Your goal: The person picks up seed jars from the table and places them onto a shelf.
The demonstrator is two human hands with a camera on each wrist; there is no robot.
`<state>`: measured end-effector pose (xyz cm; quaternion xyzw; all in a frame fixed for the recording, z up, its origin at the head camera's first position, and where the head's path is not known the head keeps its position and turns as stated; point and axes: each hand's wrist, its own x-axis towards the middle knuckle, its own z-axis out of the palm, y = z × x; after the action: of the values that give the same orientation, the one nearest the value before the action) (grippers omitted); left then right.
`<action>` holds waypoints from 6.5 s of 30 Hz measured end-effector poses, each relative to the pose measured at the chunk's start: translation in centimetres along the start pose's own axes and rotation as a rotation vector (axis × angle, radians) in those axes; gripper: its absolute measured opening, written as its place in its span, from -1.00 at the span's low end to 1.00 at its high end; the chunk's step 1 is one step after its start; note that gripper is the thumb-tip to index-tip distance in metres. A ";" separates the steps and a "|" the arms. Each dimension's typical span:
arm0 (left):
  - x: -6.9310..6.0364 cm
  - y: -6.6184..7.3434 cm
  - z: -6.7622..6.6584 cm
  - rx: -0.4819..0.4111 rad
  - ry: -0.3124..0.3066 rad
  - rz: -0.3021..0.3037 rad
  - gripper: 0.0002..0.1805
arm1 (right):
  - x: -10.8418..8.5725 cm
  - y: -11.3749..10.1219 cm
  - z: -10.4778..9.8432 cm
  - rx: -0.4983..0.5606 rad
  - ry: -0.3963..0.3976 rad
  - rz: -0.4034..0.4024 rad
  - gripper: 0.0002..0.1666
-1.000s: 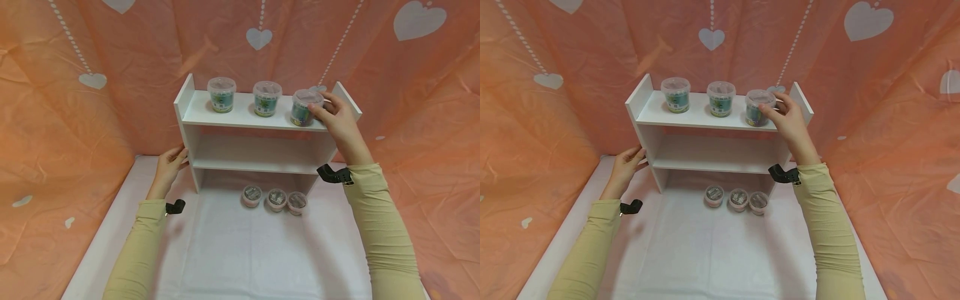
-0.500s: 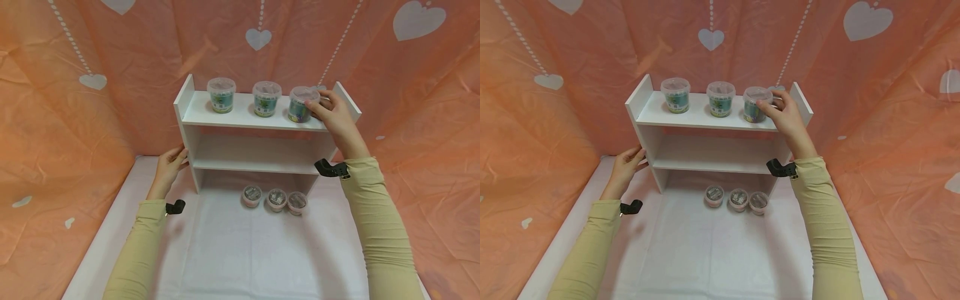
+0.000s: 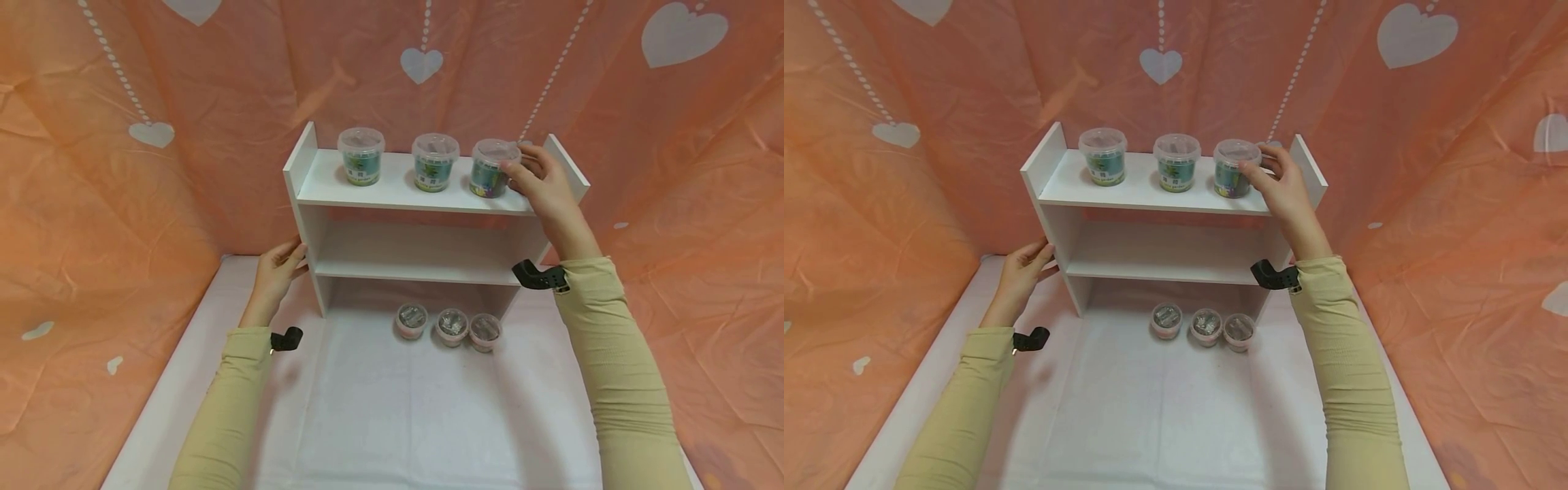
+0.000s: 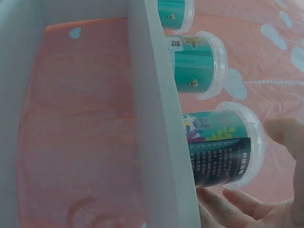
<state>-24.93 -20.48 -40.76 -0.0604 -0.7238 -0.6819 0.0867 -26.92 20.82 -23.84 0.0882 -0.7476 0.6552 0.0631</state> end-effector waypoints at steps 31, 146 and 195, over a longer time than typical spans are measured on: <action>-0.2 0.8 0.1 -0.009 -0.022 -0.003 -0.46 | -5.5 2.3 -2.5 0.357 -0.066 -0.300 -0.67; 0.0 0.0 0.2 -0.017 0.005 -0.008 -0.45 | -12.8 26.8 -3.4 0.007 -0.295 0.284 -0.32; 0.2 -0.4 0.0 -0.017 0.001 0.012 -0.40 | -13.8 28.1 -3.1 -0.110 -0.212 0.125 -0.16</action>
<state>-25.19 -20.47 -41.12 -0.0653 -0.7176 -0.6874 0.0907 -19.54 28.13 -53.57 0.1065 -0.7890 0.6028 -0.0526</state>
